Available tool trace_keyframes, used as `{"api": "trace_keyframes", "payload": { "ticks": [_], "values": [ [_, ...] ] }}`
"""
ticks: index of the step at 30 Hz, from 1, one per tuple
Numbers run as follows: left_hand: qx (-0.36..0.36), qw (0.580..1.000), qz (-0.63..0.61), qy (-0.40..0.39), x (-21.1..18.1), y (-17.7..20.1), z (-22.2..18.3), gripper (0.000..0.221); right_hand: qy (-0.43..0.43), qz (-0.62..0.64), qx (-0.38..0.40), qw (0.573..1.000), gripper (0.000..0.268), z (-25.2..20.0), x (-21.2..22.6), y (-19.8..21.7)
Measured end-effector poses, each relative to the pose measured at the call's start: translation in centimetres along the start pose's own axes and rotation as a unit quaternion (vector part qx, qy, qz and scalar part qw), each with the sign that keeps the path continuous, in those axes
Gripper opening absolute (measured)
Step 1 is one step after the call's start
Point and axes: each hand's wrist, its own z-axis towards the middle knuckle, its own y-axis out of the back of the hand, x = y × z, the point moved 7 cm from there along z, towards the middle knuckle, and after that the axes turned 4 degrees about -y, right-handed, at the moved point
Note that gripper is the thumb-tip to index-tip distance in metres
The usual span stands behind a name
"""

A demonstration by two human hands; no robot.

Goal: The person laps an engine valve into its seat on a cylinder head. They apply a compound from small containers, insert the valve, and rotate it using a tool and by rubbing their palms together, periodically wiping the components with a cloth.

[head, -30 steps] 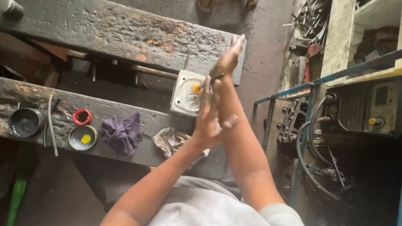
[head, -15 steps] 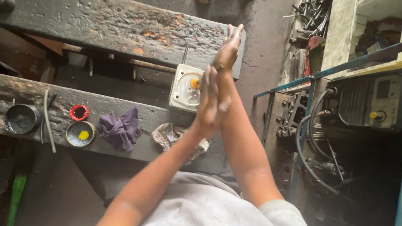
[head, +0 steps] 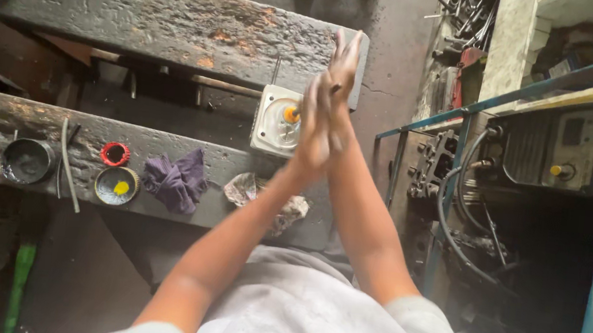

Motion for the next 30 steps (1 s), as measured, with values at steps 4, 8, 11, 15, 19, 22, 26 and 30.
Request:
{"api": "trace_keyframes", "payload": {
  "ticks": [4, 8, 11, 15, 19, 22, 26, 30],
  "values": [
    [0.037, 0.901, -0.405, 0.149, 7.7, 0.1, 9.8, 0.086, -0.131, 0.021, 0.013, 0.991, 0.075, -7.5, 2.5, -2.3],
    [0.056, 0.910, -0.393, 0.118, 5.2, -0.6, 4.5, 0.081, -0.102, 0.014, 0.058, 0.993, 0.076, -6.8, 3.7, -4.1],
    [0.049, 0.980, -0.126, 0.146, 0.2, 0.5, -2.6, 0.064, -0.188, 0.016, -0.207, 0.960, 0.067, -0.7, 1.7, -1.1],
    [0.079, 0.996, -0.047, 0.017, -6.0, 5.7, -7.9, 0.088, -0.047, 0.028, -0.093, 0.994, 0.060, -0.1, 4.5, -0.6],
    [0.001, 0.966, -0.049, 0.253, -2.4, 13.7, -11.2, 0.066, 0.022, -0.219, 0.072, 0.973, 0.042, -7.8, 11.0, -1.5],
    [-0.067, 0.919, 0.082, 0.380, -0.7, 21.1, -14.8, 0.053, 0.031, -0.203, 0.164, 0.965, 0.042, -11.4, 12.9, -3.9],
    [-0.106, 0.890, 0.274, 0.350, 0.0, 29.0, -18.0, 0.049, 0.040, -0.304, 0.122, 0.944, 0.041, -12.1, 12.9, -4.2],
    [-0.134, 0.863, 0.324, 0.363, 1.4, 32.6, -21.6, 0.050, 0.068, -0.289, 0.065, 0.953, 0.038, -11.6, 12.3, -3.2]
  ]
}}
